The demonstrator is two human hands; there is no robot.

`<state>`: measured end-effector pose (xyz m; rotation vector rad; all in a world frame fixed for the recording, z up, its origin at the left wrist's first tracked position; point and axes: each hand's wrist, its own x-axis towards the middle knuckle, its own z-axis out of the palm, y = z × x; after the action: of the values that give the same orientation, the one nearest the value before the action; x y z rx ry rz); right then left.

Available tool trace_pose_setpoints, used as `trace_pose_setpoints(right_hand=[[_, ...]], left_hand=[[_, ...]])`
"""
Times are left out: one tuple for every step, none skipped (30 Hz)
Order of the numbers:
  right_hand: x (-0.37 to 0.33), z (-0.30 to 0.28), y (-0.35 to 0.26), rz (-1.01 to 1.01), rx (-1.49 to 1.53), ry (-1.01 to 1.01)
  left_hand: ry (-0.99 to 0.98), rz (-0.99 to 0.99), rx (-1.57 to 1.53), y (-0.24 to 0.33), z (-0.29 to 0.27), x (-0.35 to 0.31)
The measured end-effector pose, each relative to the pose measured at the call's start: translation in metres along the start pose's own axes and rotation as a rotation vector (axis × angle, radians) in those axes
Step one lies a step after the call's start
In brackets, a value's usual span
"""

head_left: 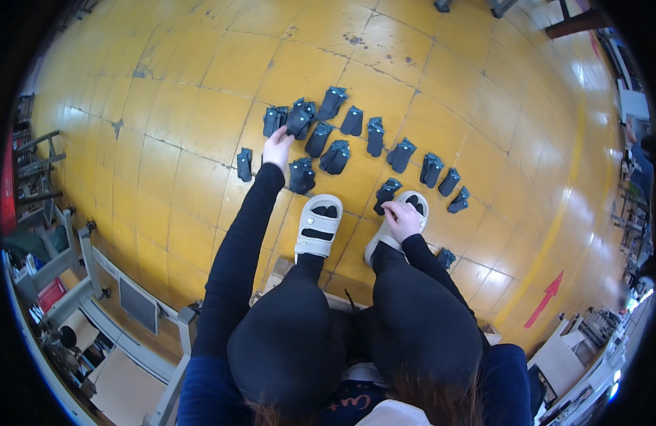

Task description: The person sits on the floor and repeatedly picks up small black objects, inspects them, and places them into neat rows. The person also reaches into plastic bags to retrieve more objects and continues arranging them on the floor.

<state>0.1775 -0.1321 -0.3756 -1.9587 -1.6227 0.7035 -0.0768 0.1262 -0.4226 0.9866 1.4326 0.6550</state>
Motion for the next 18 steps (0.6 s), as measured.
trace_pose_setpoints(right_hand=[[-0.001,0.000,0.002,-0.016,0.004,0.036],[-0.002,0.001,0.002,-0.009,0.016,0.025],[0.000,0.002,0.001,-0.005,0.028,0.017],[0.000,0.002,0.002,0.011,0.029,0.016],[-0.005,0.002,0.011,-0.033,0.027,0.076],[-0.010,0.005,0.020,-0.069,0.015,0.133],[-0.013,0.008,0.025,-0.058,0.005,0.127],[-0.014,0.010,0.028,-0.051,0.000,0.119],[-0.012,0.010,0.027,-0.068,-0.003,0.124],[-0.013,0.009,0.028,-0.086,-0.007,0.128],[-0.012,0.010,0.024,-0.052,0.008,0.146],[-0.012,0.007,0.021,-0.016,0.024,0.162],[-0.019,0.003,0.021,0.025,0.085,0.248],[-0.029,-0.002,0.022,0.083,0.099,0.315],[-0.042,-0.009,0.024,0.138,0.113,0.380],[-0.051,-0.013,0.025,0.184,0.135,0.443],[-0.069,-0.018,0.032,0.256,0.220,0.475],[-0.086,-0.024,0.040,0.351,0.245,0.461]], left_hand=[[-0.018,0.004,0.005,-0.004,-0.004,-0.011],[-0.036,0.010,0.013,-0.008,-0.009,-0.023],[-0.019,-0.046,-0.081,-0.017,-0.019,-0.036],[-0.018,-0.107,-0.176,-0.025,-0.028,-0.050],[-0.113,-0.150,-0.239,-0.026,-0.027,-0.070],[-0.216,-0.207,-0.299,-0.024,-0.030,-0.093],[-0.218,-0.299,-0.274,-0.026,-0.035,-0.113],[-0.222,-0.338,-0.261,-0.026,-0.040,-0.136],[-0.204,-0.358,-0.219,-0.029,-0.049,-0.155],[-0.198,-0.420,-0.199,-0.027,-0.053,-0.173],[-0.182,-0.436,-0.173,-0.019,-0.060,-0.192],[-0.166,-0.473,-0.165,-0.011,-0.064,-0.205],[-0.170,-0.493,-0.150,-0.004,-0.070,-0.216],[-0.152,-0.485,-0.188,-0.004,-0.080,-0.224],[-0.131,-0.476,-0.227,-0.004,-0.090,-0.227],[-0.101,-0.462,-0.267,-0.002,-0.102,-0.231],[-0.079,-0.448,-0.303,0.001,-0.109,-0.230],[-0.055,-0.422,-0.320,0.005,-0.116,-0.228]])
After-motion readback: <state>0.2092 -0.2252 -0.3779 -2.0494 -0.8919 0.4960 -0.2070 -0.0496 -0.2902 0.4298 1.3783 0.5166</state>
